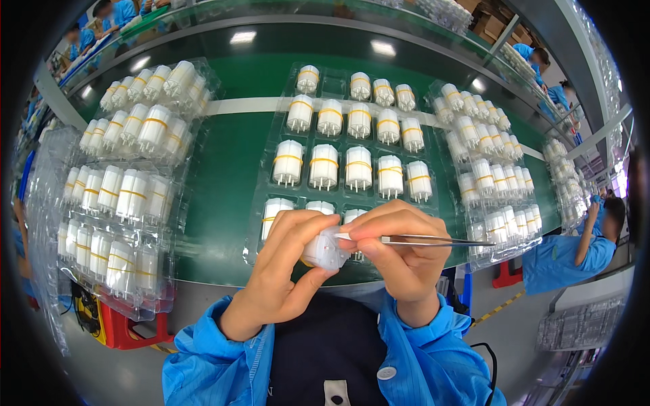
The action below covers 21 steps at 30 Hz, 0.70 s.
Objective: The person uses tweezers to insert small white components into cylindrical white objects with yellow bands. They handle the objects one at a time, placing them into clear plastic trays on a green assembly table. Other workers in blue uniforms are visible in the background performing similar tasks.
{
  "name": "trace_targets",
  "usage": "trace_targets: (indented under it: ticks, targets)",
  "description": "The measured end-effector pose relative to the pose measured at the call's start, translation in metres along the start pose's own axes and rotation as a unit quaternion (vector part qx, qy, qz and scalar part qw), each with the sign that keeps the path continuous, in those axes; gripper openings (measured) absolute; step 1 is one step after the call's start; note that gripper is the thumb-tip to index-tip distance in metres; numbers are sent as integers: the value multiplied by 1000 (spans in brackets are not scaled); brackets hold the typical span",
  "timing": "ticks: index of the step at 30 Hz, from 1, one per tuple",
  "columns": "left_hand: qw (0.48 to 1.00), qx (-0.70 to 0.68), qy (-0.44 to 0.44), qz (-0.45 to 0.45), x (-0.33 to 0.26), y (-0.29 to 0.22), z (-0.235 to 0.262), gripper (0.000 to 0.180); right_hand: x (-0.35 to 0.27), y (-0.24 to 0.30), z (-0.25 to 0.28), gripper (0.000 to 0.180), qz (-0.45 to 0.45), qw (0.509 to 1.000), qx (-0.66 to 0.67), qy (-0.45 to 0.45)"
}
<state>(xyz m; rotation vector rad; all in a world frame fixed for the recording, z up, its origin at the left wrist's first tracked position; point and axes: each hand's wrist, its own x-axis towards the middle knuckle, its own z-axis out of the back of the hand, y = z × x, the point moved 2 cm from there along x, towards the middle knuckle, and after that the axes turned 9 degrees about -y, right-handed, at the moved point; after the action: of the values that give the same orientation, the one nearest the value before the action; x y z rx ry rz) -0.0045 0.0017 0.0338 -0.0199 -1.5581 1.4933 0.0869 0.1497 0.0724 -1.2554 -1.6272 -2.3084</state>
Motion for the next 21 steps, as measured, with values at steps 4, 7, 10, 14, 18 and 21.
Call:
trace_targets:
  ticks: [4,7,10,14,18,21]
  targets:
    - [996,76,12,-42,5,-3,1,57,9,12,-2,15,79,990,-100,63]
    - [995,82,-2,-51,6,-2,0,58,12,13,-1,15,79,984,-131,91]
    - [997,62,-34,-40,7,-1,0,57,0,-1,2,14,-94,979,166,-71]
    - [996,32,-74,-34,6,5,-5,55,-10,4,-4,14,-52,990,110,-76]
    - [995,31,-87,-44,5,6,-5,54,-10,2,-8,12,-20,996,77,-48]
    - [994,29,-95,-43,4,6,-7,54,-10,0,-9,11,-15,996,74,-50]
